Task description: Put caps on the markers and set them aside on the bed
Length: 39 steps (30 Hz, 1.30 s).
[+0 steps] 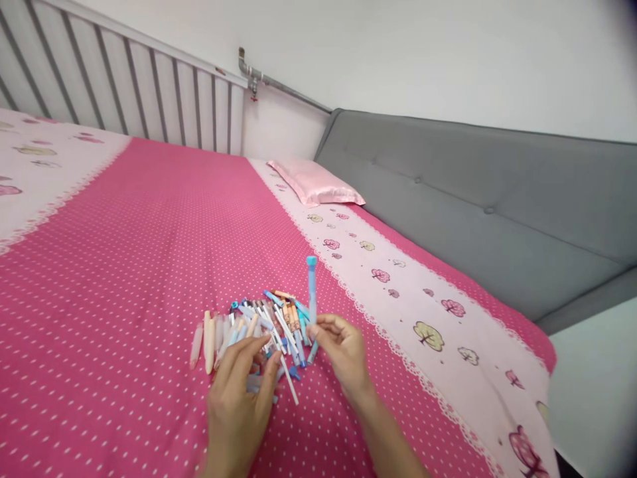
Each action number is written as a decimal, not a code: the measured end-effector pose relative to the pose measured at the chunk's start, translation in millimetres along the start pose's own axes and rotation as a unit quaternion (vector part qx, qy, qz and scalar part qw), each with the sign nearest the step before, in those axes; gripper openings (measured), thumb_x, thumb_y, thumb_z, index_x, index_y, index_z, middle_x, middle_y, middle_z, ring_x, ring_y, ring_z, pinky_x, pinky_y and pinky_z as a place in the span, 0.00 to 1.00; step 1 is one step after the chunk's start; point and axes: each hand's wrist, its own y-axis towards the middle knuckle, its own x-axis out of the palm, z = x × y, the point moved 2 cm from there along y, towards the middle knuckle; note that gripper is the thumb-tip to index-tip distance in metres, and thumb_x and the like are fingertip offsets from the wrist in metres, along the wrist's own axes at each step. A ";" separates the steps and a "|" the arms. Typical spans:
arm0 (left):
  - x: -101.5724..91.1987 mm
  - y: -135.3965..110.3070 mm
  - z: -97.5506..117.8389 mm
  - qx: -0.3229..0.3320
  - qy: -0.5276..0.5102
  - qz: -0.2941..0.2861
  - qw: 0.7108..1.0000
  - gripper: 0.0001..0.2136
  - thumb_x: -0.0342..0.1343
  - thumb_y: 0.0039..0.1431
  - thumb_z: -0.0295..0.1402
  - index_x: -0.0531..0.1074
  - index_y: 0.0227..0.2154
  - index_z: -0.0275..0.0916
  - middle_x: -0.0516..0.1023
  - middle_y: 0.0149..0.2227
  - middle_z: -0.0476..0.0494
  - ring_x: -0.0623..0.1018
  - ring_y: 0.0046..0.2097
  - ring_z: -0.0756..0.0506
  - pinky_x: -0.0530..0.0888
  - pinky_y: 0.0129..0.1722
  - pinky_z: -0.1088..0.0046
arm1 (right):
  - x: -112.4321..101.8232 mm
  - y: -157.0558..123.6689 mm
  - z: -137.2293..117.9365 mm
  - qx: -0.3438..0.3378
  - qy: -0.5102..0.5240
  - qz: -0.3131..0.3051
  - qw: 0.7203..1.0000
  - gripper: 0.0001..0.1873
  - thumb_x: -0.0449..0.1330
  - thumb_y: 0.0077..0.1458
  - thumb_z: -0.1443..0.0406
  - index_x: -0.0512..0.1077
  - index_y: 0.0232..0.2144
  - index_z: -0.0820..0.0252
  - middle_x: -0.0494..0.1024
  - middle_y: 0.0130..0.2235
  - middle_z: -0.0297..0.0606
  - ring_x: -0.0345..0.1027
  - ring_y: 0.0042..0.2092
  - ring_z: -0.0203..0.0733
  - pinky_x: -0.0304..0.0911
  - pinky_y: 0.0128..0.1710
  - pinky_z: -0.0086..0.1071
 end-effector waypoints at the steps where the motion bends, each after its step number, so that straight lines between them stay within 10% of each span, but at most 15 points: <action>1: -0.2 -0.2 -1.5 -0.004 0.001 -0.001 1.000 0.11 0.54 0.54 0.33 0.69 0.41 0.39 0.70 0.38 0.44 0.73 0.33 0.51 0.73 0.32 0.75 | -9.0 8.1 1.1 -0.006 -0.023 0.026 0.999 0.13 0.61 0.45 0.59 0.71 0.33 0.62 0.78 0.33 0.40 0.72 0.35 0.41 0.66 0.36 0.34; 12: 0.5 -1.4 -7.1 -0.014 0.018 0.000 1.000 0.09 0.53 0.55 0.35 0.71 0.38 0.39 0.70 0.40 0.43 0.74 0.36 0.48 0.74 0.33 0.73 | -100.6 92.9 25.9 0.090 -0.404 0.272 0.869 0.10 0.57 0.39 0.61 0.76 0.25 0.56 0.78 0.29 0.39 0.71 0.36 0.49 0.62 0.37 0.37; 25: 4.2 -3.3 -12.2 -0.014 0.033 -0.016 0.999 0.10 0.53 0.55 0.35 0.71 0.39 0.40 0.69 0.41 0.42 0.74 0.39 0.47 0.75 0.34 0.71 | -88.8 128.3 52.1 0.071 -0.554 0.265 0.786 0.13 0.56 0.45 0.63 0.76 0.34 0.57 0.78 0.33 0.47 0.70 0.35 0.47 0.60 0.34 0.36; 39: 3.2 -3.0 -9.9 -0.027 0.043 -0.018 0.999 0.10 0.52 0.55 0.37 0.72 0.38 0.40 0.69 0.42 0.43 0.75 0.34 0.49 0.74 0.29 0.73 | -89.5 107.8 69.1 -0.004 -0.536 0.301 0.789 0.20 0.54 0.50 0.60 0.71 0.44 0.65 0.73 0.42 0.48 0.65 0.44 0.47 0.57 0.40 0.34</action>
